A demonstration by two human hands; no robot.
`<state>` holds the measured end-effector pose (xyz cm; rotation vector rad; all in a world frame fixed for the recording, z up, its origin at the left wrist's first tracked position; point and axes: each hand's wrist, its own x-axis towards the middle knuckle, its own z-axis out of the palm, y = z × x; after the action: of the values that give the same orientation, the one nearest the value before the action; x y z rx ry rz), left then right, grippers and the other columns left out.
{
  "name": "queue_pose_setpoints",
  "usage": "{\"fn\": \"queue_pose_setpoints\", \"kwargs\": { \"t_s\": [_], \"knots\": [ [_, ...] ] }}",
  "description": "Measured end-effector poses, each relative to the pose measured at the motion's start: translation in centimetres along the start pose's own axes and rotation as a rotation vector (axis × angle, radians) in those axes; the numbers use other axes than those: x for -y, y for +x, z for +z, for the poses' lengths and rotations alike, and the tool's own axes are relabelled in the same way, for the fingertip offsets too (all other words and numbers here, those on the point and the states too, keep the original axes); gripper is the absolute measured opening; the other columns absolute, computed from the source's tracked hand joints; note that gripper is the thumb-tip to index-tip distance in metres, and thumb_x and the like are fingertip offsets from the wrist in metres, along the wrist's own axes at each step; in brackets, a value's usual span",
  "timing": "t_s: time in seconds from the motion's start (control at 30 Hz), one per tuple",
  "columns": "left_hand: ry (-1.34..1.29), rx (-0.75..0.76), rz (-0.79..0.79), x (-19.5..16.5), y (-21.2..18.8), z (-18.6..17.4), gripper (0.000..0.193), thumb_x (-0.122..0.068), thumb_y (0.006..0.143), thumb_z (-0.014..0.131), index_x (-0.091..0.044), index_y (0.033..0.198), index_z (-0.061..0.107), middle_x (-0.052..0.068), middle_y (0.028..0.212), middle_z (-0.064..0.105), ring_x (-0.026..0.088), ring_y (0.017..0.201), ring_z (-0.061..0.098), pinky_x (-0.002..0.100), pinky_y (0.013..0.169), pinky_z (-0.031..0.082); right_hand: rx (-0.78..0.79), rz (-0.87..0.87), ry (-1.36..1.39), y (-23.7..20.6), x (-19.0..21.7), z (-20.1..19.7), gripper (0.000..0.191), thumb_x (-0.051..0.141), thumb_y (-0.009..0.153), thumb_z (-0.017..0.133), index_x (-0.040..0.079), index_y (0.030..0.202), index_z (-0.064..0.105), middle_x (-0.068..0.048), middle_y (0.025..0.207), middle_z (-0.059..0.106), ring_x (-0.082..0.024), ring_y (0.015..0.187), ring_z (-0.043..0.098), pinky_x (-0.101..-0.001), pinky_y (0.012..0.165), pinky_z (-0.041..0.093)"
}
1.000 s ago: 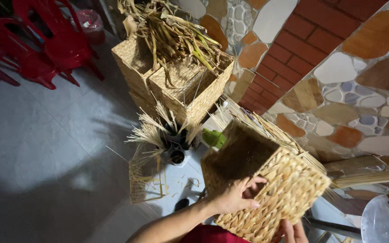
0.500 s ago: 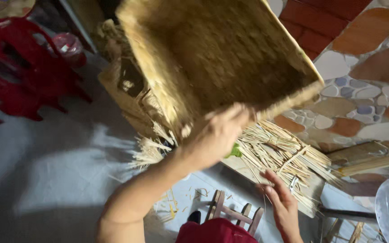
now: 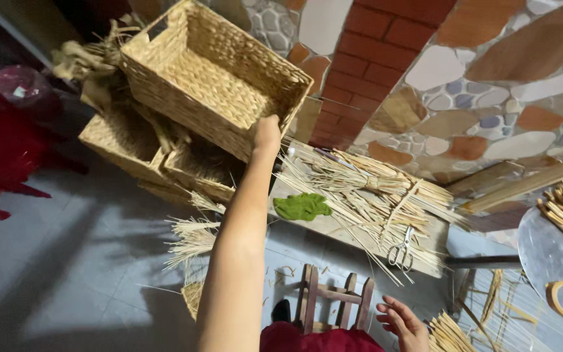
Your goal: The person sits on the floor with a woven water hyacinth basket on their lap and weaves thin plant strips around the basket rim, tucking and tightening the strips by hand. They gather a bundle of strips, continue weaving along the edge, then pick up scissors and trim the ends of the woven strips.
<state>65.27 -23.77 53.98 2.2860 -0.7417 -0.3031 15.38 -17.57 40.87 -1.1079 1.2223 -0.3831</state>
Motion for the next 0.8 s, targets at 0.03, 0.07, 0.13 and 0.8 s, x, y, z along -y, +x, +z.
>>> {"fn": "queue_pose_setpoints", "kwargs": {
  "t_s": [0.03, 0.07, 0.13, 0.8],
  "knots": [
    [-0.175, -0.075, -0.064, -0.1, -0.4, 0.5, 0.019, -0.026, 0.106, 0.067, -0.012, 0.110, 0.078, 0.023, 0.102, 0.072, 0.041, 0.103, 0.068, 0.047, 0.093, 0.053, -0.004, 0.002, 0.002, -0.4, 0.2, -0.2, 0.043, 0.014, 0.097, 0.060, 0.005, 0.139, 0.063, -0.012, 0.112, 0.079, -0.022, 0.095, 0.074, -0.0366, 0.080, 0.056],
    [-0.119, -0.042, 0.009, -0.1, -0.4, 0.9, 0.017, -0.022, 0.101, 0.067, -0.013, 0.113, 0.076, 0.023, 0.102, 0.071, 0.041, 0.102, 0.067, 0.047, 0.091, 0.053, -0.009, 0.000, 0.006, -0.4, 0.3, -0.3, 0.044, 0.015, 0.097, 0.060, 0.005, 0.139, 0.063, -0.012, 0.113, 0.079, -0.023, 0.094, 0.074, -0.0367, 0.080, 0.055],
    [-0.010, 0.027, 0.140, 0.0, -0.9, 1.4, 0.026, -0.012, 0.091, 0.069, -0.013, 0.117, 0.072, 0.023, 0.103, 0.071, 0.042, 0.100, 0.067, 0.048, 0.086, 0.052, -0.027, 0.010, 0.003, -0.9, 0.1, -0.6, 0.043, 0.015, 0.097, 0.059, 0.006, 0.140, 0.063, -0.011, 0.113, 0.079, -0.022, 0.095, 0.073, -0.0362, 0.080, 0.054],
    [0.334, 0.151, -0.071, 13.9, -8.1, 4.0, 0.065, -0.058, 0.093, 0.047, -0.024, 0.148, 0.049, 0.011, 0.154, 0.043, 0.040, 0.146, 0.033, 0.064, 0.115, 0.019, 0.017, 0.058, -0.245, -1.0, -3.3, -1.4, 0.039, 0.018, 0.097, 0.062, 0.008, 0.134, 0.067, -0.008, 0.111, 0.080, -0.017, 0.092, 0.071, -0.0322, 0.082, 0.054]
  ]
}}
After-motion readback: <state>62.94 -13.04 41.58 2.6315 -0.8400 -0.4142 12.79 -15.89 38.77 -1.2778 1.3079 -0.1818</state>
